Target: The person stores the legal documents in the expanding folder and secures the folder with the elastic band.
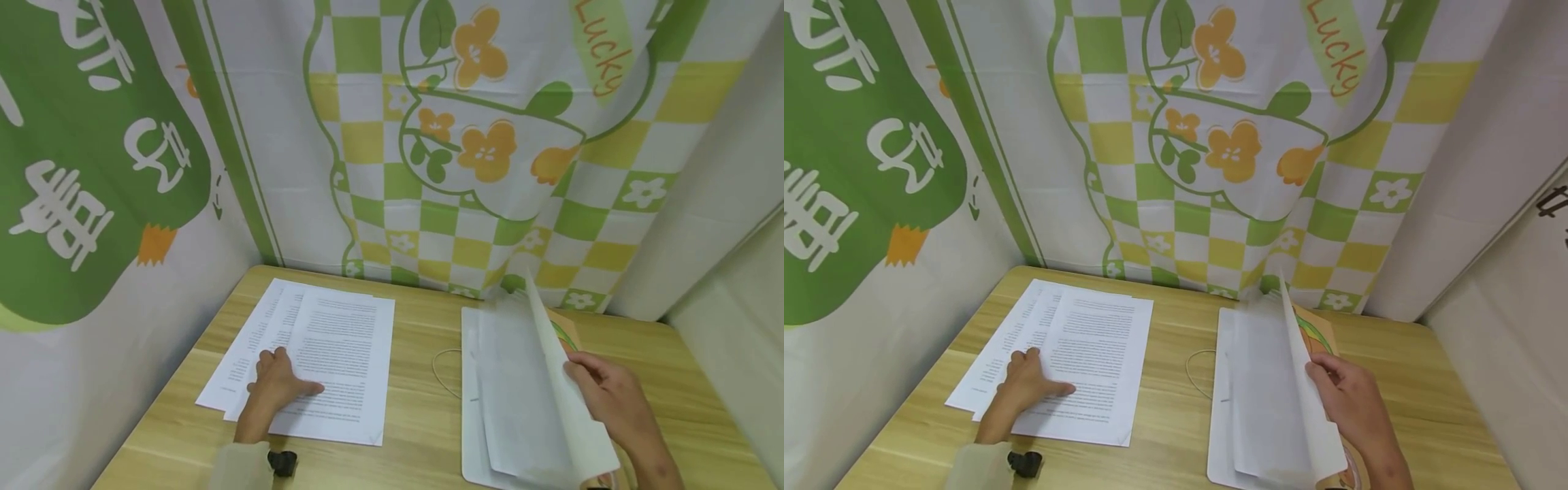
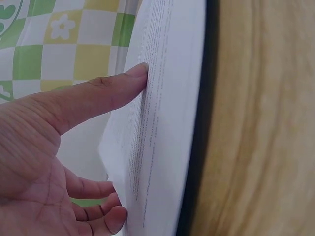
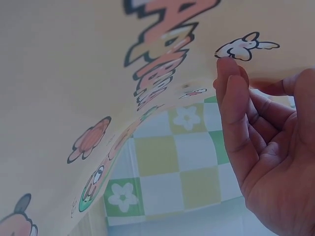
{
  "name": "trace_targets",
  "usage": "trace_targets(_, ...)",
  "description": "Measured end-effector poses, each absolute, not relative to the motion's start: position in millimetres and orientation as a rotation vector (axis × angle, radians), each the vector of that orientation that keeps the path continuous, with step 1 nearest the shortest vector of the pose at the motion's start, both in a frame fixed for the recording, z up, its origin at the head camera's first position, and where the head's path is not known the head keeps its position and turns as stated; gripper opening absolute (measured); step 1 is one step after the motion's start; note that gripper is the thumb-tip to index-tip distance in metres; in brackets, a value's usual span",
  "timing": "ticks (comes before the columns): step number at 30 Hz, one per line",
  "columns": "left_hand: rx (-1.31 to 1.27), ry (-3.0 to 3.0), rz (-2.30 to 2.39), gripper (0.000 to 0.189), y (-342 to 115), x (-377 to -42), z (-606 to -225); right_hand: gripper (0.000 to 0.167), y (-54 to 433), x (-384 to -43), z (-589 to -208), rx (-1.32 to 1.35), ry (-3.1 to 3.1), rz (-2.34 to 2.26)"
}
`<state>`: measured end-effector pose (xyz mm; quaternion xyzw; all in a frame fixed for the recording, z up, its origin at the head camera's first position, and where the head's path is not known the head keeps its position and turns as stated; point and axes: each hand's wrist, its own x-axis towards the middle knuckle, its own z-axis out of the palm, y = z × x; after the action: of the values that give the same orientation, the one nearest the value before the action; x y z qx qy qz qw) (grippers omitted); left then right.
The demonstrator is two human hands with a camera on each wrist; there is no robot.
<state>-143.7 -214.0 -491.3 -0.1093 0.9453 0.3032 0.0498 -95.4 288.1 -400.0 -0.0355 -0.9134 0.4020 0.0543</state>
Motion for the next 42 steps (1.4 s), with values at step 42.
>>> trace_targets(42, -0.398, 2.873, 0.876, 0.095, -209.2, -153.3, -493.7, 0.055, 292.7, -96.7, -401.8, -0.129, -2.854, 1.233)
